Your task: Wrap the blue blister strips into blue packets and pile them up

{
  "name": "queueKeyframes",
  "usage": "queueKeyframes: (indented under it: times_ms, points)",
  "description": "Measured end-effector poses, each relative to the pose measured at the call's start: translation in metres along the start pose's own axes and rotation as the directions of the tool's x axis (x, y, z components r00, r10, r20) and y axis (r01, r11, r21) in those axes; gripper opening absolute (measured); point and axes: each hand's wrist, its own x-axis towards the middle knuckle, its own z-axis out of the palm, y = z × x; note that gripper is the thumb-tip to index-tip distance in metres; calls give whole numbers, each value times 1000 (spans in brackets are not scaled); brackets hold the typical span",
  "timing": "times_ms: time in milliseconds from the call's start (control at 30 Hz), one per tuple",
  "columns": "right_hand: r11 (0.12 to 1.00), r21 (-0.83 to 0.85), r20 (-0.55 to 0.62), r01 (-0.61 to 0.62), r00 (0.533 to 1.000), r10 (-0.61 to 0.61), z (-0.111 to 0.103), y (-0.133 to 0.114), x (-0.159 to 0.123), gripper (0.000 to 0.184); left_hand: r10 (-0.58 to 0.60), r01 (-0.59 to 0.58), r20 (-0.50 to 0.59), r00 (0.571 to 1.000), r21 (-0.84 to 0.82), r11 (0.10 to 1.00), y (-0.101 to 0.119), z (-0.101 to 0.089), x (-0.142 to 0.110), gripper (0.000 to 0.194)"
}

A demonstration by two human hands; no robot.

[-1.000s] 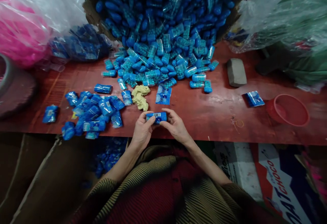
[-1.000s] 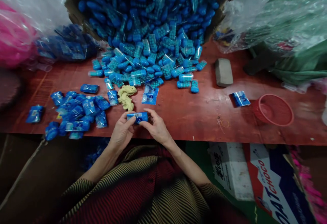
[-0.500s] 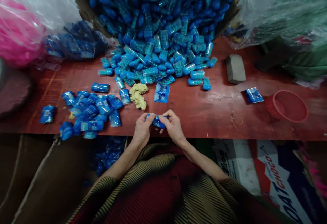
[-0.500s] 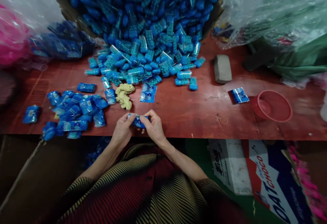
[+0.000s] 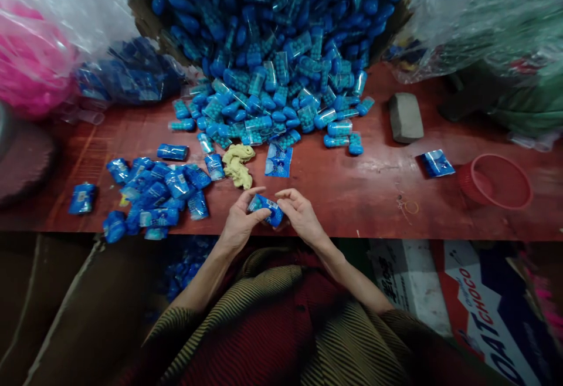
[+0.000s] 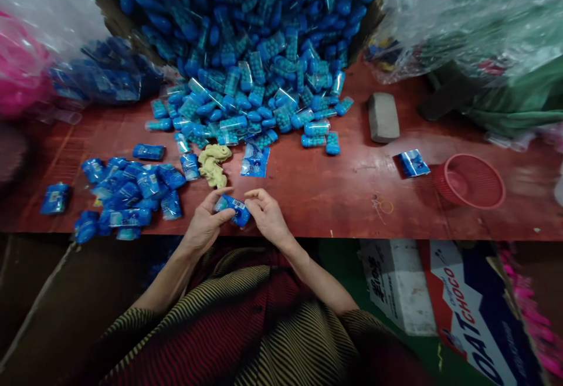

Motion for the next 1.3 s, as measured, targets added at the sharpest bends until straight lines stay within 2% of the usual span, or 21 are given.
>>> queueKeyframes:
  times_ms: [133,233,300,400,533,667,767,867,1100,1233,1300]
  points:
    - [995,-71,-59,72,995,-77,1,6,0,21,-52,43,-63,997,-134,990,1,4,-1,50]
    - [968,-198,-17,157,986,-163,0,7,-3,32,-73,48,-130,989,-183,982,0,6,-1,48]
    - [913,-332,47,235,971,-233,1,7,-5,42,-83,53,-132,988,-218,975,0,6,-1,48]
    - [878,-412,64,246,968,-242,2,6,-7,38,-83,56,-72,994,-310,949,2,4,-4,50]
    - [949,-281,52,145,989,-136,6,6,-8,31,-81,81,14,997,-321,943,1,1,-8,57]
    - [981,-148,31,126,992,-123,11,6,-9,23,-75,87,55,996,-267,960,-2,-2,-8,53]
    - [994,-59,10,88,996,-87,13,6,-9,24,-95,116,96,991,-242,963,-2,-2,-8,51]
    - [997,-22,1,77,997,-77,15,4,-10,25,-82,97,75,994,-225,969,-1,0,-9,45]
    - [993,-76,-100,96,990,-103,19,12,-11,29,-70,81,70,995,-165,983,-5,2,-9,50]
    - [996,34,-150,82,986,-76,19,17,-6,31,-43,40,-23,999,-118,992,-10,4,-10,43]
    - [994,105,-113,21,994,-9,19,15,-4,30,-43,38,-40,998,-127,991,-10,2,-10,41]
